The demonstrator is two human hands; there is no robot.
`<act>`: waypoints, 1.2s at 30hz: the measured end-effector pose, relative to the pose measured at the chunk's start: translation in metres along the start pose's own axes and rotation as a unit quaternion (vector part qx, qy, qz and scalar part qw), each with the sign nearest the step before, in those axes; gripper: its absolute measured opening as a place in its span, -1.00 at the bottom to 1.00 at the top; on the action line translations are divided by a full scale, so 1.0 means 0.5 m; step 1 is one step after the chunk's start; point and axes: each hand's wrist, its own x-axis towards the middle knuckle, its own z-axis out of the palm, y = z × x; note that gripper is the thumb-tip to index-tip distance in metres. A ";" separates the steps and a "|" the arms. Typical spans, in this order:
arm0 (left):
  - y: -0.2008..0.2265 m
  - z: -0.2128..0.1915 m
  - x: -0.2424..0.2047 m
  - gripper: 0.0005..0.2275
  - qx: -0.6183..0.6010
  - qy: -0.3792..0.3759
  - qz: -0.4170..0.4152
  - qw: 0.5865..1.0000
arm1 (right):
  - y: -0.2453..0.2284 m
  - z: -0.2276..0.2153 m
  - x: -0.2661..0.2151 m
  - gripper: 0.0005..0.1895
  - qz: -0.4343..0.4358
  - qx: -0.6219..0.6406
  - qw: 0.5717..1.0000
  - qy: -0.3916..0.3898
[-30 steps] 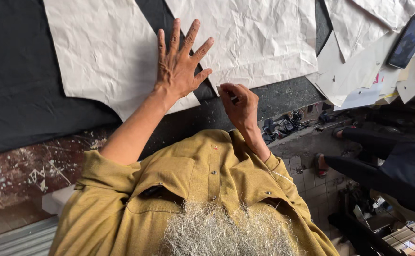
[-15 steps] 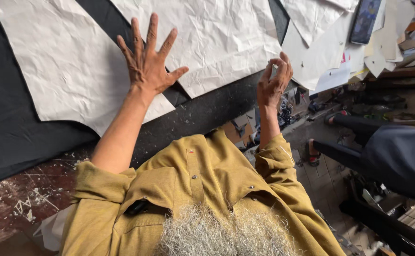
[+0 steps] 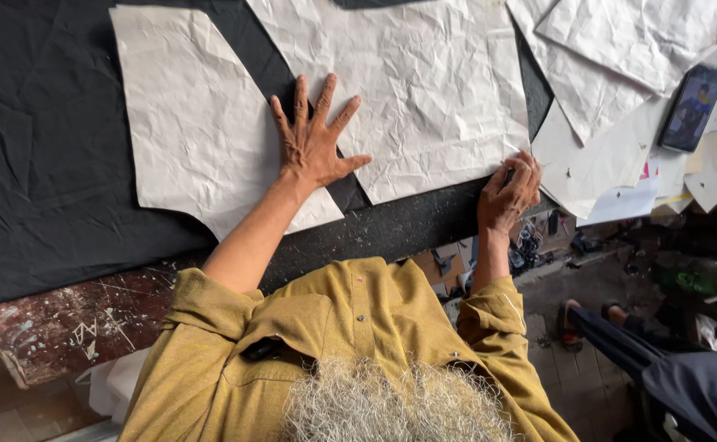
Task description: The person arranges white paper pattern pieces on a large black fabric spread on a table. They repeatedly pick up, place, and adjust the patterns, occasionally using a smartphone displaying a garment image as a reference.
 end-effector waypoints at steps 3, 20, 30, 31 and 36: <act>-0.002 0.005 -0.003 -0.06 -0.011 0.006 0.007 1.000 | 0.006 -0.005 -0.009 -0.90 0.007 -0.002 1.000 -0.011; 0.000 -0.013 0.000 -0.06 -0.033 -0.017 0.000 0.999 | 0.015 -0.005 0.000 -0.91 -0.017 -0.037 0.999 -0.028; -0.005 -0.012 -0.011 -0.07 -0.051 0.003 0.011 0.999 | 0.028 0.004 -0.010 -0.89 0.003 -0.033 0.999 -0.033; -0.001 -0.012 -0.008 -0.07 -0.054 0.000 0.010 0.998 | 0.031 0.000 -0.009 -0.89 0.002 -0.033 0.999 -0.031; -0.003 -0.019 -0.006 -0.06 -0.048 -0.004 0.000 0.999 | -0.030 0.002 0.006 -0.92 -0.025 -0.014 1.000 0.009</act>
